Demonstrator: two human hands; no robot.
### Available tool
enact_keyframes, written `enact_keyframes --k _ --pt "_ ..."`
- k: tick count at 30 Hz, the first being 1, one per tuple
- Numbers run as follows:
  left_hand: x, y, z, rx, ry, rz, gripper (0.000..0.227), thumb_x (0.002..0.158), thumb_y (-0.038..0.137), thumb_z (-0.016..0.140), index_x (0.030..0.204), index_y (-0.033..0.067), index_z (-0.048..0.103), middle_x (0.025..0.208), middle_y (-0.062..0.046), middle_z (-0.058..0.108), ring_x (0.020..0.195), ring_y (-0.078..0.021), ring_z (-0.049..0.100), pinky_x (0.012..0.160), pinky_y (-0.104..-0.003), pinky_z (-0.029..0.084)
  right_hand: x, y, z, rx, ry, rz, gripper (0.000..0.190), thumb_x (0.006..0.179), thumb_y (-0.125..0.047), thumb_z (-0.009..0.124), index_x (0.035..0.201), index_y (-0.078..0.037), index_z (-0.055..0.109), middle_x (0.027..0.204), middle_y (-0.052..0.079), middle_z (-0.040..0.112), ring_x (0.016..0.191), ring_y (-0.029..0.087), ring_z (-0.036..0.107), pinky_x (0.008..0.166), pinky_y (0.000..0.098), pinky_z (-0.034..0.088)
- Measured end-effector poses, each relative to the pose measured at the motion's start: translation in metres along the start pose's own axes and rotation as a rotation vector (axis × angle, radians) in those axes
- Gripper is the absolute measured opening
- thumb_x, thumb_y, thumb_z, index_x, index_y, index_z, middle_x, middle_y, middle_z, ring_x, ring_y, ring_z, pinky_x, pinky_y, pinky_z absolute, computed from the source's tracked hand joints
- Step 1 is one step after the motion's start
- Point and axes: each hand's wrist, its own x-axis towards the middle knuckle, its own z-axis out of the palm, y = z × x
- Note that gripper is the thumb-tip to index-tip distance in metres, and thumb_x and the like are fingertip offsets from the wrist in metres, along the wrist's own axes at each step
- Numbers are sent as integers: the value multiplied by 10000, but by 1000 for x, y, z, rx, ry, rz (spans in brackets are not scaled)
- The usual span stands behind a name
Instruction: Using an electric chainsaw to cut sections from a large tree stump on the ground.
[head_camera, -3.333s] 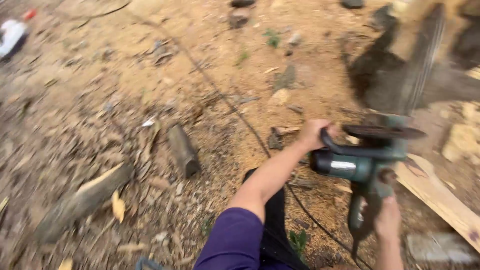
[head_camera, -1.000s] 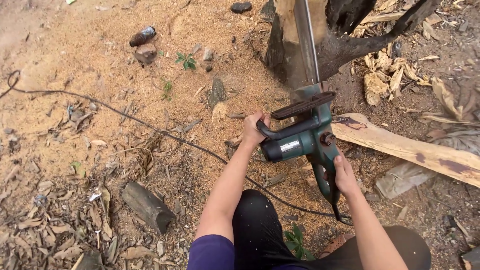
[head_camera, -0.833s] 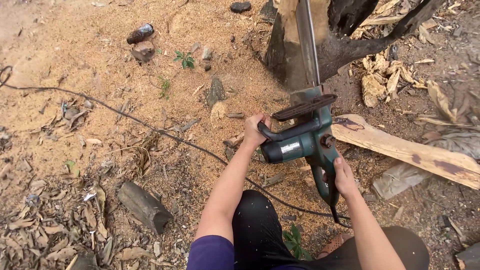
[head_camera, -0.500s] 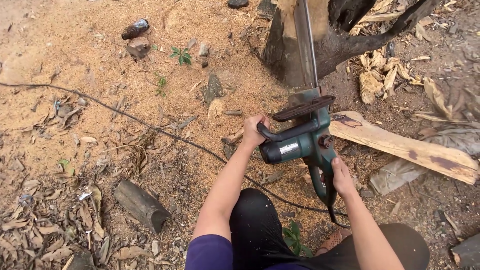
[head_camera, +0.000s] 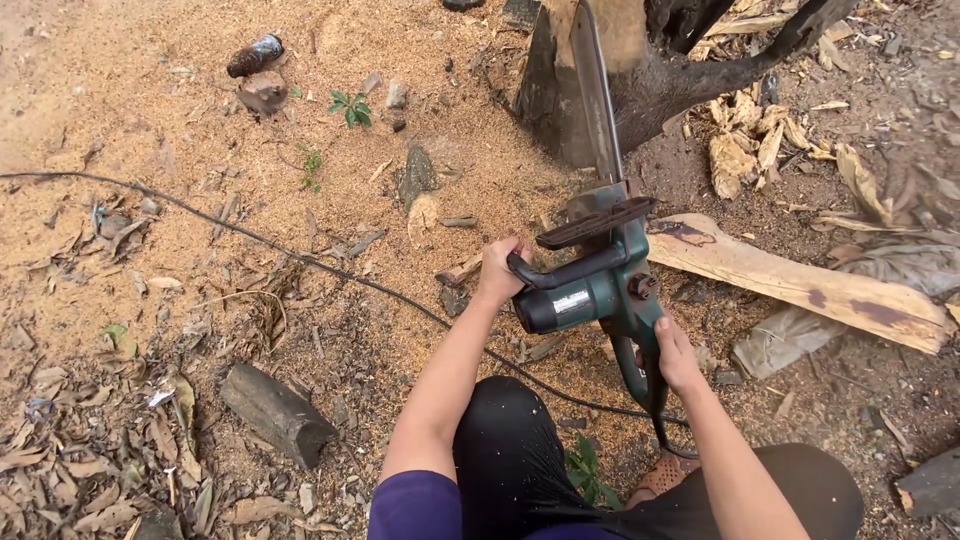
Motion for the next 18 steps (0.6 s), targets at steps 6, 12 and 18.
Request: enact_keyframes --k 6,12,18 --pt "20 5 -4 -60 6 -61 300 850 129 653 582 111 517 428 -141 435 436 -244 413 464 -276 348 1 -34 -2 27 33 -50 707 1053 -518 271 1579 -59 383 555 257 618 497 355 658 389 430 513" --pt "69 51 -18 -81 62 -4 297 861 120 660 589 109 540 422 -118 449 463 -170 424 477 -254 334 36 -48 -20 41 51 -137 652 1064 -493 257 1562 -113 440 565 282 618 526 376 671 425 460 536" --pt "122 98 -34 8 100 54 300 843 167 690 579 120 555 429 -129 440 446 -231 435 459 -282 332 3 -179 -12 -89 123 -87 601 1105 -454 306 1407 -43 623 834 331 674 766 391 639 639 542 521"
